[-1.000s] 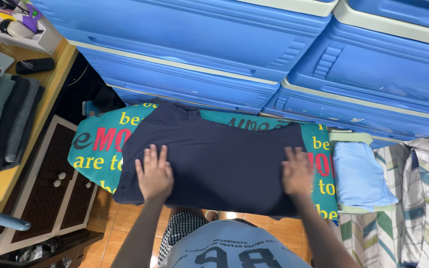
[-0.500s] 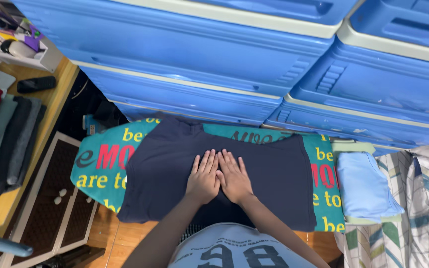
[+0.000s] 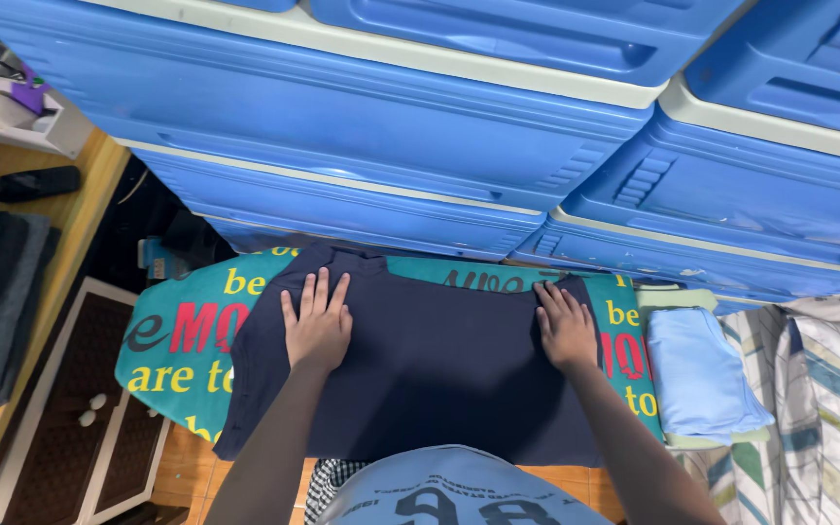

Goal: The person folds a dark blue shirt by smoothing it out on a patterned surface and turning it over.

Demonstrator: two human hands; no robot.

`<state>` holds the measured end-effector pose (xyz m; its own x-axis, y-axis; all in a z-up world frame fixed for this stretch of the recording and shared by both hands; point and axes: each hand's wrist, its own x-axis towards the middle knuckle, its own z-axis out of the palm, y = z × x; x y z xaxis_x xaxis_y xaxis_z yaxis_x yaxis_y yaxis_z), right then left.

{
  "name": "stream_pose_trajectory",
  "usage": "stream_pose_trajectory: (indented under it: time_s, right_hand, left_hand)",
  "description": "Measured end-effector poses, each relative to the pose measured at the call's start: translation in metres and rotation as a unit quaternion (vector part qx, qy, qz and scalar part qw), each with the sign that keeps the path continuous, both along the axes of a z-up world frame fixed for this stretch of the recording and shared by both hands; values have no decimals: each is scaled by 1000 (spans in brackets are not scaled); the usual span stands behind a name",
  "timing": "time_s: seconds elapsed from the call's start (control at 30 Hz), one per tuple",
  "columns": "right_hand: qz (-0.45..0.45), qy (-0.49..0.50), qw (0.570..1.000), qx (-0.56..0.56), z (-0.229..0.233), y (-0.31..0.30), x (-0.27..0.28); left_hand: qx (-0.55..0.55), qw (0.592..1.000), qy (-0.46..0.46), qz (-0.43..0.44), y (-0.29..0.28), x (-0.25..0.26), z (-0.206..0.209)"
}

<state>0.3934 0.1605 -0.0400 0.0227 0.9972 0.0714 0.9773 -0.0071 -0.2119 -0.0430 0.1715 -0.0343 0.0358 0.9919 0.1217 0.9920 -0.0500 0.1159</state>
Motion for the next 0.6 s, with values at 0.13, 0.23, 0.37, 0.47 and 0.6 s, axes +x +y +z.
stream_pose_trajectory:
  time_s: [0.13,0.23,0.37,0.47,0.6]
  right_hand:
    - [-65,-11,997,-42,20,33,6]
    - [-55,-28,996,-68,31,51,8]
    - [-111,-82,983,-121,19,65,27]
    - [-157,-83,977,-121,3,73,52]
    - [-208,-54,970,-112,-12,77,50]
  left_hand:
    - [3,1000,19,1,1,1,-1]
    - [-8,1000,13,10,0,2,2]
    - [-18,1000,8,14,-1,4,4]
    - [-18,1000,4,16,0,3,2]
    - [-11,1000,-14,14,0,2,1]
